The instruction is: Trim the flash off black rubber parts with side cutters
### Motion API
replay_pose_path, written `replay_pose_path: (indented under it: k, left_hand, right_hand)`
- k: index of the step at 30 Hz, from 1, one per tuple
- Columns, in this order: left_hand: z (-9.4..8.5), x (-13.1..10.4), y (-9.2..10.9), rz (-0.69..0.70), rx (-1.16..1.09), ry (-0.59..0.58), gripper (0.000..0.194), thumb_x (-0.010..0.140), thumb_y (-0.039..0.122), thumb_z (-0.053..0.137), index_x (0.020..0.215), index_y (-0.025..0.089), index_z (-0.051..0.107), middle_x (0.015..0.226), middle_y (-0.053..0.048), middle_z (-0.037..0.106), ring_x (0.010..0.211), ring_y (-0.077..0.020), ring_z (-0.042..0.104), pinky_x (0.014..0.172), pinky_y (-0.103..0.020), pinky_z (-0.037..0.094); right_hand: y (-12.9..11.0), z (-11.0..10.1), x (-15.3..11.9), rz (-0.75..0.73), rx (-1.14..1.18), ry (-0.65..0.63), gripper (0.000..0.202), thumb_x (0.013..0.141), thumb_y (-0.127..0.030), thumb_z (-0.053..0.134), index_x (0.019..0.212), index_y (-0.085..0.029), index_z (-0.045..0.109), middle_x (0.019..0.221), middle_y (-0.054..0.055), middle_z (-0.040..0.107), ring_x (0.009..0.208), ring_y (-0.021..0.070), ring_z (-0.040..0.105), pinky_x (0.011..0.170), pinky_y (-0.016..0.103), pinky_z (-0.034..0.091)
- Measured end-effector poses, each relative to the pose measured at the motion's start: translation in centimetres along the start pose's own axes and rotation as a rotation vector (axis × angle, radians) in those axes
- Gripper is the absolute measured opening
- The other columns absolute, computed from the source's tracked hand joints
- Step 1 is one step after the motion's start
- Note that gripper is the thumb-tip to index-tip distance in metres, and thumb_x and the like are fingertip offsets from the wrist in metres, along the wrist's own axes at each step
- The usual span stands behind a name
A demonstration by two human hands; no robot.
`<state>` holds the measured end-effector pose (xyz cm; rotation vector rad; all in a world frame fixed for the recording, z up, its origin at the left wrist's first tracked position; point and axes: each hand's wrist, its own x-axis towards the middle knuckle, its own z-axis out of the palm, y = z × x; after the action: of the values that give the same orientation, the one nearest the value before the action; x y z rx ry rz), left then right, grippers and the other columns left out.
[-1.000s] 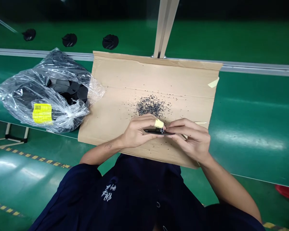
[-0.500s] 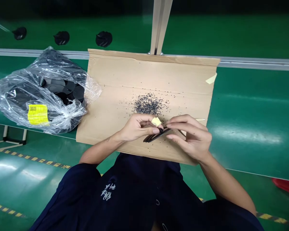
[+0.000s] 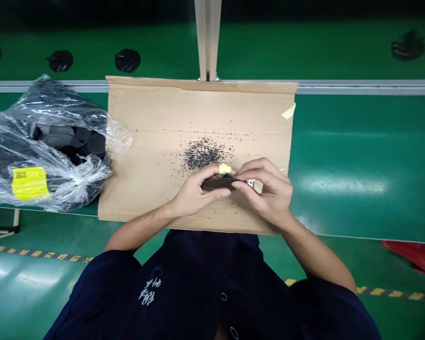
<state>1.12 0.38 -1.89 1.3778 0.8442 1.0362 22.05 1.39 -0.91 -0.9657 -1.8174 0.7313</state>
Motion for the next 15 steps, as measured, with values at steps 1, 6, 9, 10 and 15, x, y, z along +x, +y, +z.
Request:
replay_pose_path:
  k: [1, 6, 9, 10, 15]
  left_hand:
    - [-0.1, -0.1, -0.1, -0.019, 0.034, 0.034, 0.04, 0.088, 0.047, 0.078, 0.116, 0.019, 0.074, 0.114, -0.009, 0.078, 0.106, -0.0197, 0.075, 0.094, -0.029, 0.06]
    - [-2.1, -1.0, -0.8, -0.141, 0.064, 0.17, 0.036, 0.087, 0.042, 0.079, 0.11, 0.015, 0.075, 0.102, -0.007, 0.08, 0.091, -0.0181, 0.077, 0.08, -0.026, 0.062]
    - [-2.9, -1.1, -1.0, -0.106, 0.094, 0.196, 0.035, 0.085, 0.042, 0.081, 0.105, 0.014, 0.075, 0.101, -0.008, 0.08, 0.092, -0.0183, 0.077, 0.08, -0.027, 0.062]
    - [-3.0, -1.0, -1.0, -0.074, 0.103, 0.193, 0.033, 0.085, 0.041, 0.081, 0.104, 0.015, 0.075, 0.102, -0.008, 0.08, 0.093, -0.018, 0.077, 0.083, -0.027, 0.063]
    - [-2.3, -0.8, -0.4, 0.066, 0.193, 0.151, 0.025, 0.09, 0.036, 0.077, 0.107, 0.016, 0.075, 0.103, -0.007, 0.08, 0.098, -0.0155, 0.077, 0.09, -0.029, 0.064]
  right_hand:
    - [0.2, -0.8, -0.1, 0.001, -0.03, -0.096, 0.019, 0.093, -0.038, 0.073, 0.107, -0.025, 0.074, 0.105, 0.007, 0.072, 0.095, 0.0213, 0.07, 0.083, 0.039, 0.061]
    - [2.1, -5.8, -2.3, 0.051, -0.466, -0.475, 0.08, 0.09, -0.066, 0.065, 0.152, -0.018, 0.049, 0.146, 0.023, 0.053, 0.137, 0.0426, 0.05, 0.105, 0.064, 0.049]
    - [3.7, -7.0, -3.9, 0.067, -0.653, -0.481, 0.074, 0.095, -0.061, 0.059, 0.153, -0.016, 0.048, 0.14, 0.026, 0.056, 0.135, 0.0479, 0.05, 0.1, 0.068, 0.049]
    - [4.0, -7.0, -4.2, 0.061, -0.681, -0.466, 0.067, 0.097, -0.057, 0.058, 0.15, -0.017, 0.05, 0.135, 0.025, 0.059, 0.13, 0.0469, 0.055, 0.097, 0.065, 0.052]
    - [3.3, -6.2, -3.4, -0.015, -0.657, -0.404, 0.048, 0.101, -0.046, 0.052, 0.142, -0.022, 0.056, 0.117, 0.02, 0.065, 0.096, 0.0355, 0.068, 0.068, 0.044, 0.057]
